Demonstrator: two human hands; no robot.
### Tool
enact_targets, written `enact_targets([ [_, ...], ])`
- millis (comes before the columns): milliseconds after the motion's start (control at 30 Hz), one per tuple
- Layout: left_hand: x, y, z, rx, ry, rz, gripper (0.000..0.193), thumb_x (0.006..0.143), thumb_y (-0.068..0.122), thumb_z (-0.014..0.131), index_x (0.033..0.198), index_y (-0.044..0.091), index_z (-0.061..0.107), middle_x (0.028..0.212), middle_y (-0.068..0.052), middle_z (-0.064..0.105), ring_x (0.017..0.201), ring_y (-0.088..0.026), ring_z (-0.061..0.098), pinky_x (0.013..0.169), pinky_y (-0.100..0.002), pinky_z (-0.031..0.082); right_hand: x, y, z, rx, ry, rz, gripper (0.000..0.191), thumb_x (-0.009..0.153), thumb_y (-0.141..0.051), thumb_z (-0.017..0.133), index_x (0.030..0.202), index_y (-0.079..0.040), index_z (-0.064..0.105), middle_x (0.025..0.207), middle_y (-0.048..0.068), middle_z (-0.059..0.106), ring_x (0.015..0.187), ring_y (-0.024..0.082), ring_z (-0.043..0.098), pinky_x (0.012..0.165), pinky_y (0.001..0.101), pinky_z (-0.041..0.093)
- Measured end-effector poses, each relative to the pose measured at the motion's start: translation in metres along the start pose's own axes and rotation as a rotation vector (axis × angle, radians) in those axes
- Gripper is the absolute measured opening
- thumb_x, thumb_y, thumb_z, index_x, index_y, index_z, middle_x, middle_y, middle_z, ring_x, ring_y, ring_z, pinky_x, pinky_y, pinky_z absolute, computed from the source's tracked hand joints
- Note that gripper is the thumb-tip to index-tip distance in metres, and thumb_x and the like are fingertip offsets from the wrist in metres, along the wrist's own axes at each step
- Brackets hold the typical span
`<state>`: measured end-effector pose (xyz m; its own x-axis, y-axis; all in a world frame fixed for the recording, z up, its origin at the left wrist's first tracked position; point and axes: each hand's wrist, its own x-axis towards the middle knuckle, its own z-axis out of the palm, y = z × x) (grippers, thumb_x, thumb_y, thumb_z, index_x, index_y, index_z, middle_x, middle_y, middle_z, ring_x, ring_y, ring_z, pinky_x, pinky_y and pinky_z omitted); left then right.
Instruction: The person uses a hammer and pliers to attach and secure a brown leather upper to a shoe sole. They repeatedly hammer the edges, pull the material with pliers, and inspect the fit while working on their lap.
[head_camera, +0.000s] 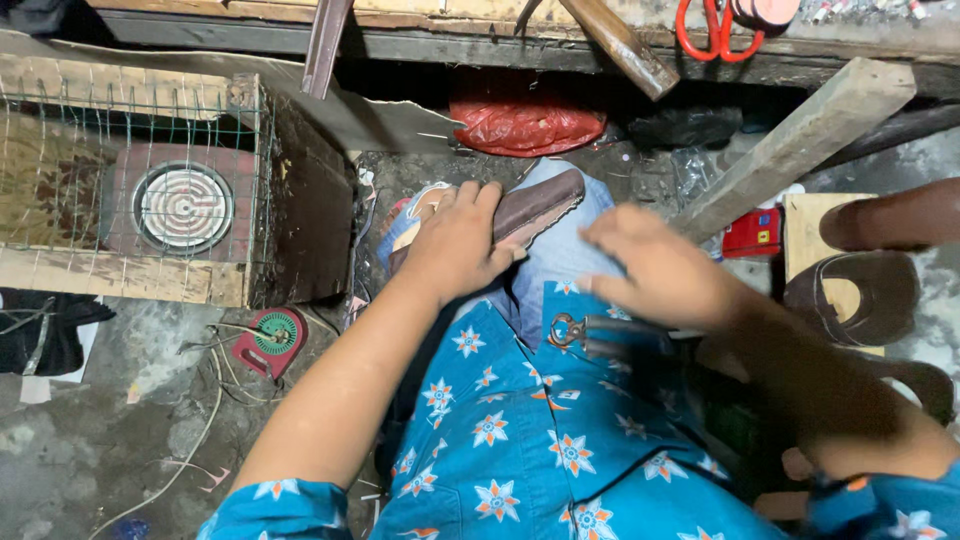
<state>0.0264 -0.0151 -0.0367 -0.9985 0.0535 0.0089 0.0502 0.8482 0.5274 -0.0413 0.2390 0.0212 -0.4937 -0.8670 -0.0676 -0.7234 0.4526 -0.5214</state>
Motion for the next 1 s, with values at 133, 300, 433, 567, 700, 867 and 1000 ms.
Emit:
enact_targets([
  [133, 0.014, -0.012, -0.018, -0.055, -0.214, 0.000, 0.070, 0.072, 0.041, 0.084, 0.127, 0.007, 0.060, 0.120, -0.017, 0.066, 0.114, -0.039, 0.063, 0.096, -0.052, 0.047, 0.070, 0.041, -0.034, -0.419, 0.481, 0.072, 0.060, 0.089, -0.026, 0.082, 0.136, 0.003, 0.059, 0.133, 0.022, 0.058, 0.123, 0.041, 0.052, 0.104, 0.0486, 0.043],
  [300, 0.029, -0.015, -0.027, -0.281, -0.403, -0.257, 0.065, 0.069, 0.039, 0.086, 0.126, 0.014, 0.067, 0.113, -0.013, 0.074, 0.106, -0.031, 0.069, 0.091, -0.038, 0.050, 0.131, 0.070, -0.050, -0.480, 0.453, 0.214, 0.073, 0.084, -0.031, 0.087, 0.140, 0.006, 0.056, 0.124, 0.026, 0.058, 0.117, 0.045, 0.054, 0.096, 0.0529, 0.043],
  [433, 0.038, -0.021, -0.021, -0.646, -0.457, -0.246, 0.053, 0.069, 0.028, 0.087, 0.116, 0.008, 0.071, 0.105, -0.007, 0.079, 0.096, -0.019, 0.072, 0.089, -0.031, 0.054, 0.137, 0.074, -0.049, -0.478, 0.495, 0.202, 0.057, 0.088, -0.024, 0.081, 0.130, 0.006, 0.058, 0.124, 0.026, 0.059, 0.116, 0.045, 0.055, 0.099, 0.0512, 0.046],
  [567, 0.039, -0.029, -0.014, -0.755, -0.481, -0.239, 0.049, 0.070, 0.022, 0.087, 0.114, 0.006, 0.072, 0.104, -0.005, 0.078, 0.095, -0.015, 0.070, 0.089, -0.029, 0.054, 0.097, 0.070, -0.024, 0.044, 0.645, 0.130, 0.036, 0.101, -0.016, 0.070, 0.131, 0.000, 0.058, 0.113, 0.018, 0.064, 0.106, 0.031, 0.063, 0.093, 0.0444, 0.051],
  [700, 0.045, -0.030, -0.016, -0.717, -0.503, -0.238, 0.048, 0.071, 0.022, 0.087, 0.113, 0.006, 0.072, 0.104, -0.006, 0.079, 0.095, -0.016, 0.071, 0.089, -0.030, 0.053, 0.021, 0.046, 0.017, 0.701, 0.396, 0.356, 0.031, 0.094, -0.009, 0.059, 0.124, -0.003, 0.056, 0.085, 0.005, 0.060, 0.071, 0.012, 0.060, 0.065, 0.0298, 0.050],
  [867, 0.050, -0.028, -0.018, -0.754, -0.524, -0.221, 0.051, 0.069, 0.024, 0.087, 0.116, 0.007, 0.073, 0.105, -0.005, 0.079, 0.095, -0.016, 0.070, 0.088, -0.030, 0.053, -0.030, 0.024, 0.058, 0.980, 0.495, 0.361, 0.028, 0.103, -0.014, 0.060, 0.127, 0.000, 0.055, 0.094, 0.007, 0.062, 0.078, 0.013, 0.058, 0.072, 0.0319, 0.051],
  [1000, 0.047, -0.025, -0.020, -0.704, -0.507, -0.214, 0.054, 0.070, 0.028, 0.086, 0.117, 0.008, 0.072, 0.105, -0.006, 0.079, 0.095, -0.017, 0.071, 0.088, -0.030, 0.053, -0.024, 0.033, 0.066, 0.103, 0.504, 0.015, 0.034, 0.103, -0.023, 0.064, 0.131, -0.003, 0.059, 0.117, 0.020, 0.069, 0.106, 0.036, 0.069, 0.094, 0.0445, 0.054],
])
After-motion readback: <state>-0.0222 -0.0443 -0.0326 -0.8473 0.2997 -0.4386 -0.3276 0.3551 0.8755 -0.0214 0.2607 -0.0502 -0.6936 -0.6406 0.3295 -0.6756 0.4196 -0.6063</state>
